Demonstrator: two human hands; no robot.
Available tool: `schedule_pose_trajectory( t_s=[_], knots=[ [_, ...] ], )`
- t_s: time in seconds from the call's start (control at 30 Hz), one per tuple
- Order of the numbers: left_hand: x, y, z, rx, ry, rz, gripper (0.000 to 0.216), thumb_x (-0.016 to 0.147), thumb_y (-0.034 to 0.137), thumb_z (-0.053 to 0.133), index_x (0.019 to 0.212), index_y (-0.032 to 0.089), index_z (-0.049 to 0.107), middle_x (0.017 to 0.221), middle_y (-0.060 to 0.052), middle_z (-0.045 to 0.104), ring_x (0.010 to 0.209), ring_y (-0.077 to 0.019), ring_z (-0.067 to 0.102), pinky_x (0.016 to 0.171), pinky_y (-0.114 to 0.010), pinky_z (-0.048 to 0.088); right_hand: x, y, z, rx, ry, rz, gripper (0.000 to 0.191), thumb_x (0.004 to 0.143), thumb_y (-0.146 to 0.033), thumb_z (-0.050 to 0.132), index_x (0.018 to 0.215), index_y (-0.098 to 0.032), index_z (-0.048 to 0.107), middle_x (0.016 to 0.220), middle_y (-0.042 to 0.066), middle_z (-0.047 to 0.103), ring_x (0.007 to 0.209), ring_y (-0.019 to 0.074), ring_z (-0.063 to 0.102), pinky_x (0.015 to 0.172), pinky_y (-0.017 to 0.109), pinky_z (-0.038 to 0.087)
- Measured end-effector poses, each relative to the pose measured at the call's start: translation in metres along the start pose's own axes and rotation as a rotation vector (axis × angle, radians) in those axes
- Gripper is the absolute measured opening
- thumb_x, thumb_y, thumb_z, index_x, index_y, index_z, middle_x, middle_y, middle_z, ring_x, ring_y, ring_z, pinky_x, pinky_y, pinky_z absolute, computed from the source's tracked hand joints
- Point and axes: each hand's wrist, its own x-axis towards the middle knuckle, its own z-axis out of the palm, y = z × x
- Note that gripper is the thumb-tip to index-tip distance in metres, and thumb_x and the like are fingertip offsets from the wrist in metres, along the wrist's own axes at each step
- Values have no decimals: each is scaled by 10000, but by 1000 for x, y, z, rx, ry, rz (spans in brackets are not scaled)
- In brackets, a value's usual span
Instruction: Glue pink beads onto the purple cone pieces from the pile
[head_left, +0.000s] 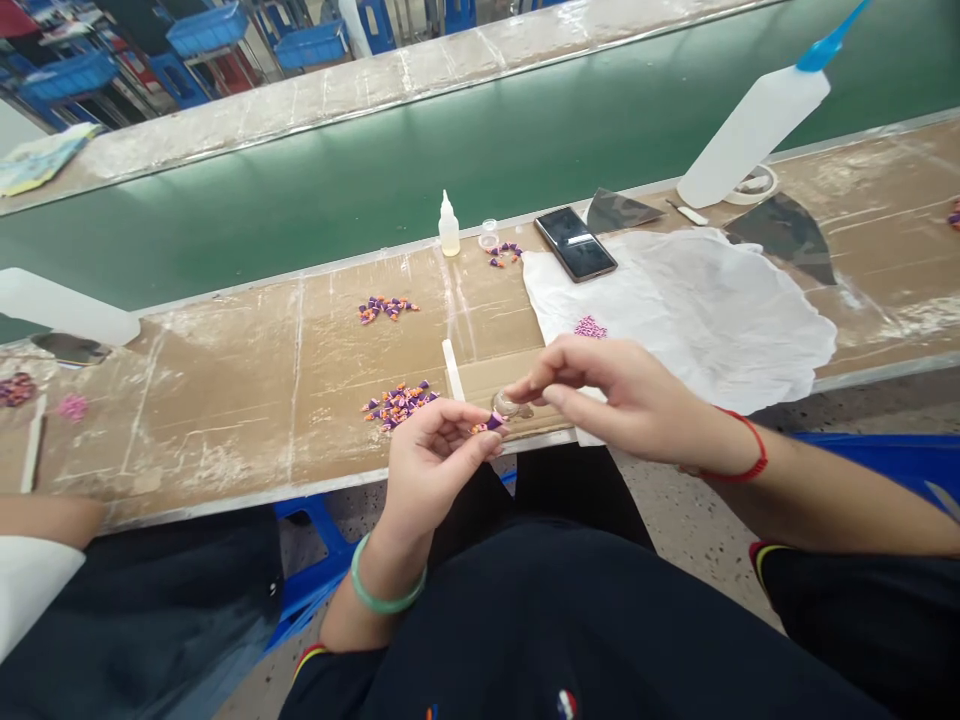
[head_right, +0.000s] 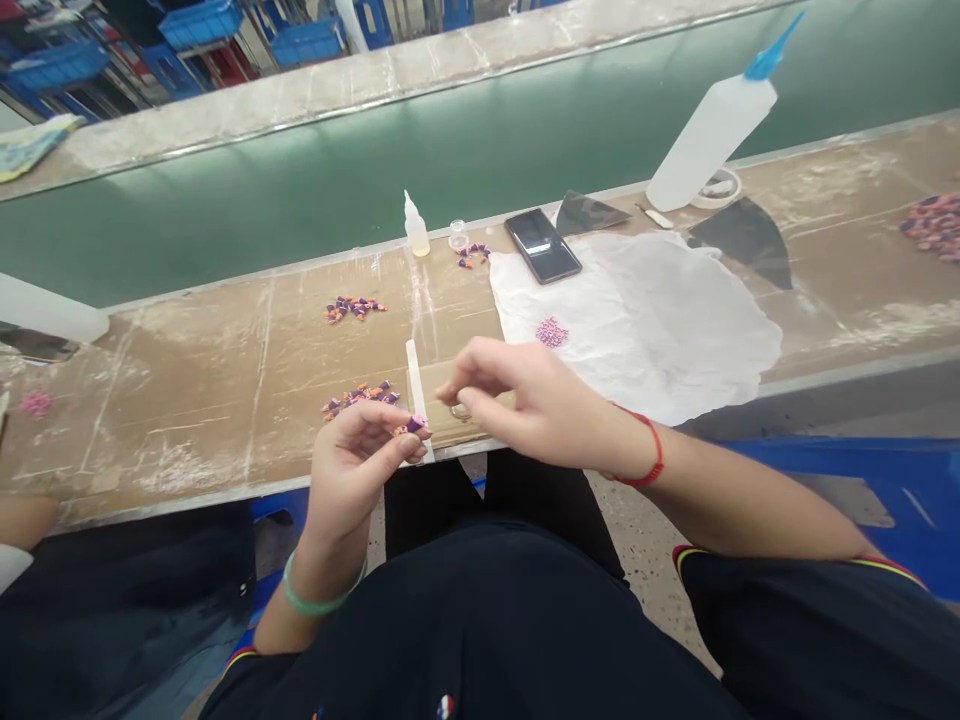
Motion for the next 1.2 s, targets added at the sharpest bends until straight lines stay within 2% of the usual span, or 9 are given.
schedule_pose_trajectory(
  t_s=[0.17,0.33,0.43,0.57,0.67,0.8,1.03,1.1,1.2],
  knots=[
    [20,-9,-45,492,-31,-7,38,781,216,751,776,181,737,738,-53,743,669,-180,694,638,-292,566,-13,35,-17,22,109,182,109,914,-290,548,865,-224,618,923,66,790,871,220,768,742,340,611],
    [52,-12,-92,921,-40,-5,35,720,222,748,752,210,756,801,-53,730,817,-225,672,758,-345,539,-26,71,-22,27,156,376,223,898,-449,587,878,-231,630,955,87,793,891,290,763,795,459,607],
    [86,-14,-103,998,76,-69,148,760,297,720,857,190,753,876,-65,749,813,-216,676,761,-338,540,-27,79,-22,50,184,419,277,881,-505,584,876,-235,643,947,86,790,900,292,757,808,473,608],
    [146,-25,-107,1087,277,-83,145,837,241,596,890,163,707,931,-78,756,892,-211,682,857,-337,517,-26,81,-23,61,202,426,279,865,-511,580,855,-239,647,931,74,786,890,275,752,817,461,605],
    [180,-34,-106,1155,385,-107,149,801,252,654,912,155,679,926,-89,750,918,-237,682,873,-356,502,-28,82,-24,52,196,438,279,863,-510,576,859,-240,648,926,72,786,883,272,749,821,465,597],
    [192,-39,-101,1197,419,-119,161,739,187,684,899,177,665,926,-88,753,961,-266,685,905,-378,481,-35,87,-27,59,212,470,299,860,-529,573,865,-240,652,941,78,787,908,288,746,818,479,593],
    [179,-32,-95,1032,464,-95,146,660,69,609,705,205,634,872,-69,736,1044,-279,658,1007,-388,431,-38,83,-32,88,278,445,236,865,-452,585,857,-226,651,927,80,792,911,276,750,822,455,596],
    [176,-28,-95,905,489,-88,128,672,76,594,674,201,620,815,-49,702,983,-254,646,968,-369,453,-41,79,-35,95,321,434,204,861,-413,595,852,-217,650,909,80,791,887,260,752,817,432,600],
    [165,-17,-91,635,491,-108,111,739,95,573,690,194,587,710,3,606,756,-168,588,766,-285,494,-48,77,-41,112,425,417,140,860,-344,601,851,-209,639,897,75,784,868,233,746,804,392,599]
  ],
)
